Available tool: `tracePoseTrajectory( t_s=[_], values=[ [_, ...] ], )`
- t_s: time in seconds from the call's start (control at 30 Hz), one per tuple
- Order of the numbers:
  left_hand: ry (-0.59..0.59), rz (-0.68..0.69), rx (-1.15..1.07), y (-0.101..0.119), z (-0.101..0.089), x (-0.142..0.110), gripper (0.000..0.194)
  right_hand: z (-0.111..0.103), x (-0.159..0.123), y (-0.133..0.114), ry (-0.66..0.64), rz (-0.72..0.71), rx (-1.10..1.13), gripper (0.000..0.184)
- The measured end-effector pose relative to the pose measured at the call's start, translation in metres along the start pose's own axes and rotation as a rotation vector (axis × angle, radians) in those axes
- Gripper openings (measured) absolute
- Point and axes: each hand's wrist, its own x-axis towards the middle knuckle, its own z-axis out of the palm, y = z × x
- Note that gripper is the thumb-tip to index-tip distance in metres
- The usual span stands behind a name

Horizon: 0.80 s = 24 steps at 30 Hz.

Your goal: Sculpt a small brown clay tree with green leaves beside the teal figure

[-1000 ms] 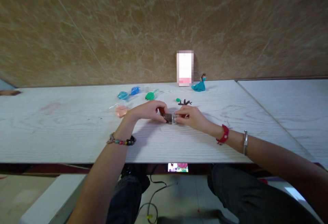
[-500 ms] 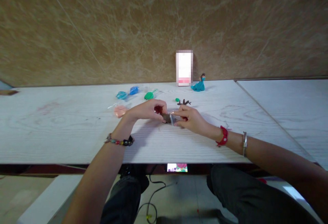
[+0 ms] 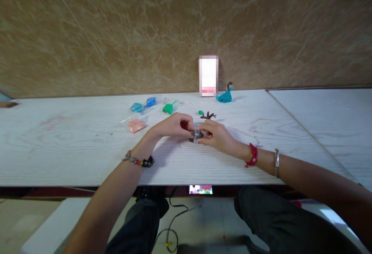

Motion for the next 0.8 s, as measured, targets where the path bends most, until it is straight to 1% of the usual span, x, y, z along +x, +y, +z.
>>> tracePoseTrajectory(
  t_s=[0.17, 0.33, 0.4, 0.53, 0.6, 0.7, 0.8],
  values=[
    [-0.046, -0.015, -0.084, -0.004, -0.001, -0.001, 0.02, 0.0, 0.0, 0.001, -0.024, -0.046, -0.043, 0.013],
    [-0.085, -0.029, -0.089, -0.007, -0.001, -0.001, 0.021, 0.002, -0.003, 0.002, -0.042, -0.12, -0.074, 0.007],
    [-0.071, -0.024, -0.081, -0.006, -0.001, 0.0, 0.022, 0.002, -0.002, 0.003, -0.027, -0.094, -0.072, 0.007],
    [-0.028, -0.012, -0.065, -0.001, -0.003, -0.001, 0.022, 0.002, 0.0, 0.001, 0.046, 0.02, -0.07, 0.007],
    [-0.031, -0.011, -0.056, 0.001, -0.004, -0.002, 0.023, 0.002, 0.0, -0.001, 0.05, 0.036, -0.108, 0.007],
    [-0.062, -0.01, -0.032, 0.001, -0.005, -0.003, 0.023, -0.001, -0.002, -0.006, 0.002, 0.011, -0.22, 0.01],
    [-0.103, -0.014, -0.003, 0.001, -0.005, -0.003, 0.022, -0.004, -0.003, -0.011, -0.088, -0.06, -0.377, 0.018]
  ],
)
